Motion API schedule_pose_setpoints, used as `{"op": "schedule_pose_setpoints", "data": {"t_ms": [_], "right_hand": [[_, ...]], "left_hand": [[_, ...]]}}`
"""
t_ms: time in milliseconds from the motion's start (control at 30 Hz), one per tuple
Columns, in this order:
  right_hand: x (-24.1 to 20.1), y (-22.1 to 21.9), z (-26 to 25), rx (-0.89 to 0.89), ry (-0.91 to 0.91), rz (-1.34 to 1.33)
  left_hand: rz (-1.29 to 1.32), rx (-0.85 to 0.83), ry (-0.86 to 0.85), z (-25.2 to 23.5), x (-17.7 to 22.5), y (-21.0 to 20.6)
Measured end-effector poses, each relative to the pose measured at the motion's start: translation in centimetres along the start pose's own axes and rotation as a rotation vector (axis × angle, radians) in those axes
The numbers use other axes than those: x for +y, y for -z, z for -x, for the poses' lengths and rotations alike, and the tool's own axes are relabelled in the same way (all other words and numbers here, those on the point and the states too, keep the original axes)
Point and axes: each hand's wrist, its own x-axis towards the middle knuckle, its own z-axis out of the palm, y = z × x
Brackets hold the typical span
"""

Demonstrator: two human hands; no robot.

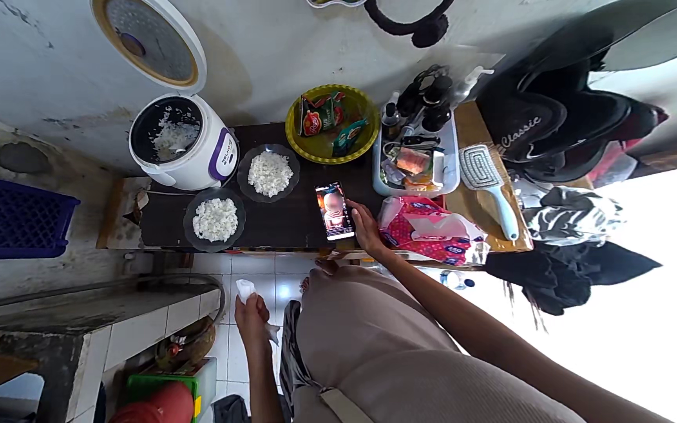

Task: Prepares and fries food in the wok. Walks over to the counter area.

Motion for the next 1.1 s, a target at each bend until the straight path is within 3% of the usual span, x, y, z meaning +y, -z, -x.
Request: {"op": "schedule_pose_setpoints", "data": {"t_ms": [967,1100], "right_hand": [[-0.1,0.1,0.0,-0.008,0.005,-0.002],[-2.5,0.0,-0.6,-0.044,-0.154,0.160]], "left_hand": [[-0.003,-0.013,0.012,0.1,0.0,-0.4],[-0.008,-0.008,0.013,0.0,0.1,-0.4]]}}
